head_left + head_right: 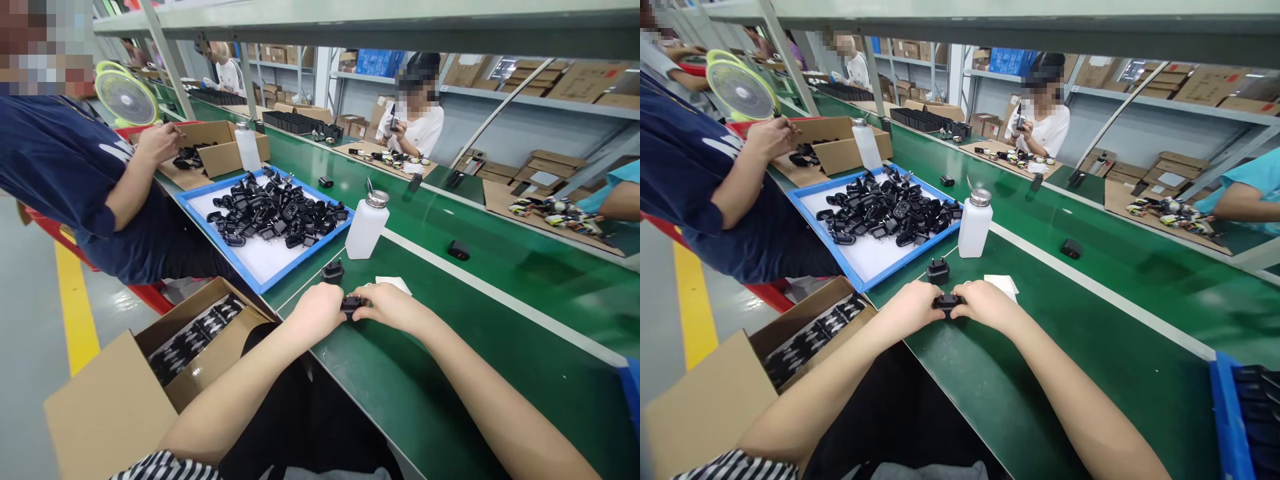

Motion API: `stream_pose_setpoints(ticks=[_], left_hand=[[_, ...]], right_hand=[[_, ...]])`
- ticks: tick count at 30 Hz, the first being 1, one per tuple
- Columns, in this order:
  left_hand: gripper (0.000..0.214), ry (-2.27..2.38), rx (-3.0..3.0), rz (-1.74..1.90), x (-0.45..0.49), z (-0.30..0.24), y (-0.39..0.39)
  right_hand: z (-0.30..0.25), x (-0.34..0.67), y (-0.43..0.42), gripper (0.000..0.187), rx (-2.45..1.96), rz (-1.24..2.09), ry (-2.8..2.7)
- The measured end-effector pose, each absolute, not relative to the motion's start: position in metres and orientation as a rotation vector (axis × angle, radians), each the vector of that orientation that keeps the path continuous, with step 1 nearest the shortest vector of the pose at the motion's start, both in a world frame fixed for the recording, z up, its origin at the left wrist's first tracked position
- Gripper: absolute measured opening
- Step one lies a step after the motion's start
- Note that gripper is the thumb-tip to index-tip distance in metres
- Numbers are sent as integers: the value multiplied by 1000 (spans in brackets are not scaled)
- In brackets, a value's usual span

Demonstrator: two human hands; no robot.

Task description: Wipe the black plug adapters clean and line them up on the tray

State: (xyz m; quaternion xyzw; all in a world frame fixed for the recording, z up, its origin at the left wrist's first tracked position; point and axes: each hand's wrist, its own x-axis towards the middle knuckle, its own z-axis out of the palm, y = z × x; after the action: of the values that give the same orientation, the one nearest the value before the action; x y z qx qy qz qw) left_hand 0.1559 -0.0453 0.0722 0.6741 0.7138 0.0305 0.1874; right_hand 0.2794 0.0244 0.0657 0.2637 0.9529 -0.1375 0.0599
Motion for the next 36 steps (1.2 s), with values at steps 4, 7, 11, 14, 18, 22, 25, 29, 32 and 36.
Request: stream_pose_setpoints(ticks=[4,7,11,14,18,22,25,29,32,36], left_hand=[[22,1977,1733,-132,159,88,-28],[18,1976,1714,-161,159,88,-25],[29,1908,1734,348,150,64,-39],[31,1817,1621,629,145,45,-51],[39,1825,1600,649,144,41,-53],[37,1861,1692,453,145,49,-48],[32,1917,1794,311,146,55,-44],[31,1931,1771,93,149,69,-35],[29,1962,1786,-157,156,84,-27],[23,1983,1863,-198,158,87,-30]], right_hand=[[74,271,26,18,798,-333,2780],[76,270,27,15,785,-435,2757],[70,282,27,16,870,-666,2822],[63,291,25,17,913,-819,2855],[59,294,26,19,897,-857,2865],[62,288,26,19,918,-779,2830],[66,282,26,18,899,-589,2826],[67,278,29,18,885,-466,2823],[65,278,30,20,907,-456,2826],[63,278,28,24,814,-450,2867]])
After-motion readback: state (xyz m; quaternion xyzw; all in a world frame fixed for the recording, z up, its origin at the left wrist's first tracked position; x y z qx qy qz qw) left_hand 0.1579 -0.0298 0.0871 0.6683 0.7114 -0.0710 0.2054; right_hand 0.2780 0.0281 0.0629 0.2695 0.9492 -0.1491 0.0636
